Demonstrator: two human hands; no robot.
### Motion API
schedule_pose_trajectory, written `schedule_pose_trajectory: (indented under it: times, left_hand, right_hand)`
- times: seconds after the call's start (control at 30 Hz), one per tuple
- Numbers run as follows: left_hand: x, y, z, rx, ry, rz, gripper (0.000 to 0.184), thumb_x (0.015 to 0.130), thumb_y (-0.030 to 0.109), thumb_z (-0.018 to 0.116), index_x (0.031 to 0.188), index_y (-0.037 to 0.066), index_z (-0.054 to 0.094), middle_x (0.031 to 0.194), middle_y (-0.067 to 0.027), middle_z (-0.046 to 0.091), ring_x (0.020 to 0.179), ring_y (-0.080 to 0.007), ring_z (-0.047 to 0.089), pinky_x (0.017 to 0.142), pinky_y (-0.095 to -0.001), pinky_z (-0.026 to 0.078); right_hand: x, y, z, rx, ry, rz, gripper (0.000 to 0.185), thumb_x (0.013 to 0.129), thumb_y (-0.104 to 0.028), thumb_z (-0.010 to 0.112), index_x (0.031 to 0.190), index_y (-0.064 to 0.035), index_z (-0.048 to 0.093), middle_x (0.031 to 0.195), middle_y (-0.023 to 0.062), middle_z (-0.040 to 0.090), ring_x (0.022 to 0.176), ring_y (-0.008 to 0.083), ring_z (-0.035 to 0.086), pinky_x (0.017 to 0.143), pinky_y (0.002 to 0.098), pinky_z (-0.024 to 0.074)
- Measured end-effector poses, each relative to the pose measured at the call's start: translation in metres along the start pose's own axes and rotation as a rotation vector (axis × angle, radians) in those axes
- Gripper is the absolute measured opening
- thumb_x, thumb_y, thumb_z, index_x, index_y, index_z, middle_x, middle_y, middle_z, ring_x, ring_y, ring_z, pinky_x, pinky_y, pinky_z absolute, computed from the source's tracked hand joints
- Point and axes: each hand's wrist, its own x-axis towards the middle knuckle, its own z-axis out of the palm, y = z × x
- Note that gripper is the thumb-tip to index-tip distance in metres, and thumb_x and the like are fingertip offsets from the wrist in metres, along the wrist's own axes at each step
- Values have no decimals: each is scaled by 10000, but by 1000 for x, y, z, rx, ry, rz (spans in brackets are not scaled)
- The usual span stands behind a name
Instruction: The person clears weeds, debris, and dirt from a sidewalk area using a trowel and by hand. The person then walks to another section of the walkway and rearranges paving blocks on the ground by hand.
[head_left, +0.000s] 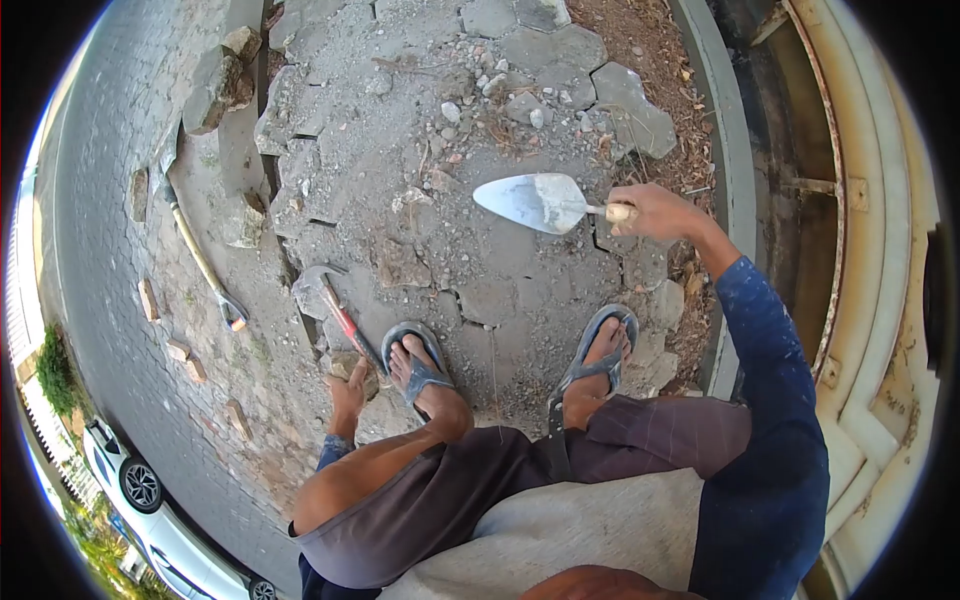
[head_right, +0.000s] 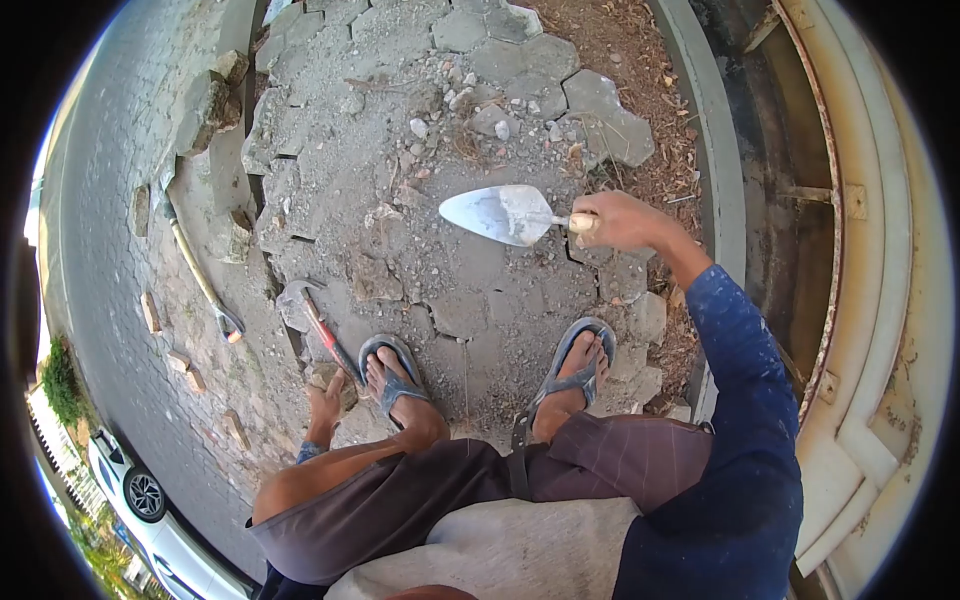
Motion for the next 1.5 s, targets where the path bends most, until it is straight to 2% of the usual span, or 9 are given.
schedule_pose_trajectory:
  times: [0.03, 0.1, 0.23, 0.63, 0.8, 1.03, 1.13, 1.4, 1.5]
  left_hand:
    - [0, -1, 3, 97, 86, -11, 858, 804, 411, 756, 1235, -197, 331, 1119, -274, 572, 1052, -323, 561, 938, -387, 427]
    - [0, -10, 5, 86, 130, -32, 898, 784, 430, 766, 1245, -200, 322, 1139, -309, 547, 1083, -358, 536, 963, -410, 403]
    - [-14, 17, 17, 235, 290, -137, 970, 746, 457, 779, 1281, -192, 296, 1217, -380, 456, 1159, -453, 442, 1019, -477, 329]
    - [-28, 38, 21, 210, 364, -94, 931, 756, 473, 758, 1279, -160, 319, 1225, -367, 382, 1173, -467, 384, 1004, -487, 319]
    - [-27, 38, 22, 188, 367, -164, 943, 759, 465, 755, 1313, -151, 305, 1260, -361, 375, 1200, -476, 382, 1016, -489, 322]
    - [-27, 36, 20, 212, 365, -150, 960, 750, 450, 764, 1350, -132, 292, 1274, -347, 390, 1208, -482, 395, 1012, -499, 336]
    - [-28, 41, 18, 186, 370, -146, 957, 747, 445, 769, 1344, -135, 297, 1261, -343, 398, 1198, -484, 399, 1004, -503, 338]
    - [-26, 37, 22, 149, 404, -101, 929, 748, 424, 773, 1330, -133, 312, 1233, -325, 407, 1170, -479, 411, 989, -505, 339]
    - [-28, 36, 21, 167, 406, -100, 916, 749, 415, 773, 1332, -124, 317, 1229, -320, 406, 1166, -475, 414, 985, -505, 339]
  right_hand:
    - [-15, -5, 2, -15, -11, 0, 255, 885, -286, 667, 918, -68, 539, 728, 23, 515, 507, 117, 501, 453, 277, 388]
    - [-32, -27, 1, 437, 258, 572, 245, 881, -187, 651, 1002, -71, 472, 716, 45, 535, 495, 130, 499, 430, 291, 399]
    - [-13, -26, 22, 670, 692, 899, 206, 942, -145, 567, 979, -99, 370, 662, 18, 467, 458, 117, 478, 363, 290, 416]
    - [227, -162, 102, 865, 612, 815, 316, 922, -130, 567, 1129, -42, 345, 723, 80, 519, 530, 178, 570, 405, 346, 477]
    - [267, -130, 75, -54, 388, 435, 351, 854, -150, 619, 1110, 8, 438, 838, 230, 621, 541, 300, 647, 416, 410, 496]
    - [253, -77, 0, 536, 888, 770, 227, 880, -126, 579, 1014, -5, 441, 664, 85, 504, 436, 188, 524, 359, 335, 451]
    - [258, -72, -12, 778, 807, 893, 202, 904, -146, 575, 1010, -23, 455, 668, 62, 496, 472, 156, 504, 392, 315, 454]
    - [272, -150, 20, 99, 258, 468, 298, 879, -146, 617, 1045, 17, 432, 709, 102, 536, 480, 193, 565, 374, 354, 464]
    - [246, -134, 30, 345, 550, 660, 265, 893, -157, 610, 1007, -5, 426, 708, 96, 537, 492, 189, 570, 381, 348, 468]
